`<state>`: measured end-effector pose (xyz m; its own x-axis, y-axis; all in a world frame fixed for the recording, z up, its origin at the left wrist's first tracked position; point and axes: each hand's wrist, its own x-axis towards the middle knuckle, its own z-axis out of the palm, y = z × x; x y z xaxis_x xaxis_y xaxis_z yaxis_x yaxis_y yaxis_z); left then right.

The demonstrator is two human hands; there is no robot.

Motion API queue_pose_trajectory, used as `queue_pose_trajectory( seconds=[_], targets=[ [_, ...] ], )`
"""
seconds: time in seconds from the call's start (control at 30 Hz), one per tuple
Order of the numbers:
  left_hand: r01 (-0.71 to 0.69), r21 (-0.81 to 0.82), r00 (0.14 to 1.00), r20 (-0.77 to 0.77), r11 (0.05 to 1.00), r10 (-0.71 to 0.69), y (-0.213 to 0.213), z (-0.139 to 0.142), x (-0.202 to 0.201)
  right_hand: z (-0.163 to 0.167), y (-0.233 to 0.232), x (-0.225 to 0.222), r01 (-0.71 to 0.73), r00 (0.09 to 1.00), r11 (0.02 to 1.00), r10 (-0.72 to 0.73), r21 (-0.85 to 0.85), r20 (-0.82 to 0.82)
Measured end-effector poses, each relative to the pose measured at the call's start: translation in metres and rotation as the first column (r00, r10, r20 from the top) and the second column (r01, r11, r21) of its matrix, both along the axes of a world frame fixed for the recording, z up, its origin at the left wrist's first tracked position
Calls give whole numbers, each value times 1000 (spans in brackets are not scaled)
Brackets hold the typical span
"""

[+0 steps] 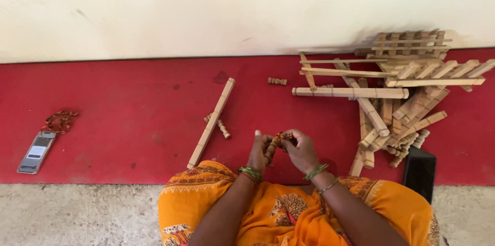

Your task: The person sits on a red floor mat holding wooden furniture parts, including long rails and turned spindle pieces. They rub each rail with an orange abrasive cloth by hand, working along its length, and set finished rails aside with other completed pieces.

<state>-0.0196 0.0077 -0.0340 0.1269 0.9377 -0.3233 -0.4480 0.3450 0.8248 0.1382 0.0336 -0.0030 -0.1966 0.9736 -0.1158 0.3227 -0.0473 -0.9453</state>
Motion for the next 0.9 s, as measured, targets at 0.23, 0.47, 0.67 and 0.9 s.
queue_pose_trajectory(
  seconds=[0.23, 0.47, 0.67, 0.9],
  targets=[
    [-170, -114, 983, 46, 979, 176, 6, 5, -2, -7, -28, -20, -252, 966, 937, 259, 241, 0],
    [-48, -32, 999, -3, 998, 48, 4, 2, 2, -7, -12, -7, -131, 991, 991, 131, 5, 18],
    [-174, -78, 983, 52, 982, 179, 7, 2, -4, -13, -29, -21, -287, 957, 948, 291, 136, -10],
    [7, 14, 999, 34, 1000, -8, 2, 0, -1, -2, -2, -4, -1, 983, 999, 10, 48, -181]
  ],
)
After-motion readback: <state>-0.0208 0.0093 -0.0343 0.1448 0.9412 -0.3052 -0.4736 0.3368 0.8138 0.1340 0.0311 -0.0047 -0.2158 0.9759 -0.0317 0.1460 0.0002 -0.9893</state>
